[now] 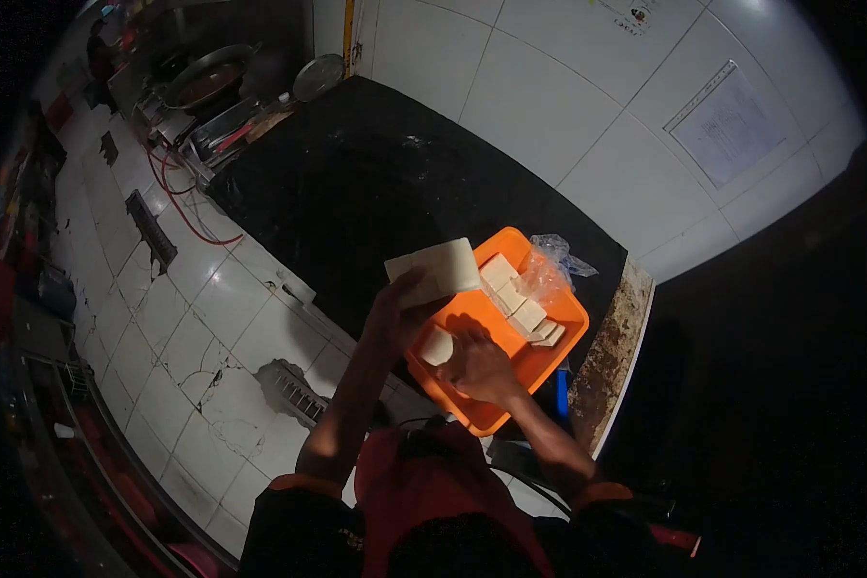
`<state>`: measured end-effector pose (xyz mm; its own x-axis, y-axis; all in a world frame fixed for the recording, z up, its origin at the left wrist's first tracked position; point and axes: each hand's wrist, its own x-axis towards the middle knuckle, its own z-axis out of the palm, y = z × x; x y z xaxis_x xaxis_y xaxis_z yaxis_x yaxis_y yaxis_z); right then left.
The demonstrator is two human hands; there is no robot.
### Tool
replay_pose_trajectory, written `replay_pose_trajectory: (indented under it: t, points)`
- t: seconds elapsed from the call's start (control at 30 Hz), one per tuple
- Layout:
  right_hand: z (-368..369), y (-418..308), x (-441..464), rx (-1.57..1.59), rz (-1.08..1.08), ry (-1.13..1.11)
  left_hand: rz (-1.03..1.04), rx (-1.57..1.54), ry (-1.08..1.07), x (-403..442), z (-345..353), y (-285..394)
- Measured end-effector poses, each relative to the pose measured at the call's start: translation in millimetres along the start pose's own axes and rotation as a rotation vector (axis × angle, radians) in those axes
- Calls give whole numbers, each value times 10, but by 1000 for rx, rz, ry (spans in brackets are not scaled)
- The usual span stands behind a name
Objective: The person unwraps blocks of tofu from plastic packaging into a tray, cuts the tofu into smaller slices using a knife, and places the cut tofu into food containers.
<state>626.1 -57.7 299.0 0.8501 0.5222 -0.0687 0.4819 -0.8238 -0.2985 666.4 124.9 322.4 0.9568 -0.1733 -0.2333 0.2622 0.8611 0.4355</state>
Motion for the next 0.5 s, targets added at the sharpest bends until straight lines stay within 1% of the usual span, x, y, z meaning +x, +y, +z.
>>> replay_pose_trajectory:
  t: [0.03, 0.07, 0.1, 0.13, 0.17, 0.2, 0.27, 0.3, 0.33, 0.37, 0.4, 0.47, 0.5]
  points:
    - [-120, 34, -4, 1, 3, 7, -35, 39, -9, 8, 6, 0]
    - [-290, 87, -39, 410, 162, -11, -39, 44, -11, 2, 3, 6]
    - [-434, 110, -73, 817, 321, -31, -98, 139, -25, -20, 0, 8]
    - [-508, 121, -85, 1273, 221, 151, -157, 234, -44, -33, 52, 22]
    - [-574, 121, -96, 1485, 301, 236, -197, 270, -102, -60, 143, 36]
    - [-613, 133, -115, 1697, 383, 327, -210, 274, -106, -17, 165, -2]
    - [-541, 234, -110, 1650, 439, 323, -276, 525, -148, 90, 196, -86]
    - [-504, 267, -106, 1599, 485, 302, -285, 533, -155, 120, 227, -135]
    - [-467, 267, -115, 1607, 488, 316, -321, 471, -131, 147, 262, -185]
    - [-421, 240, -127, 1721, 596, 363, -361, 412, -106, 172, 274, -225]
    - [-368, 232, -151, 1836, 707, 410, -378, 426, -108, 245, 204, -290]
    - [-211, 308, -153, 1894, 740, 433, -407, 790, -84, 423, 5, -448]
    - [-227, 292, -131, 1871, 818, 409, -424, 808, -89, 440, 5, -475]
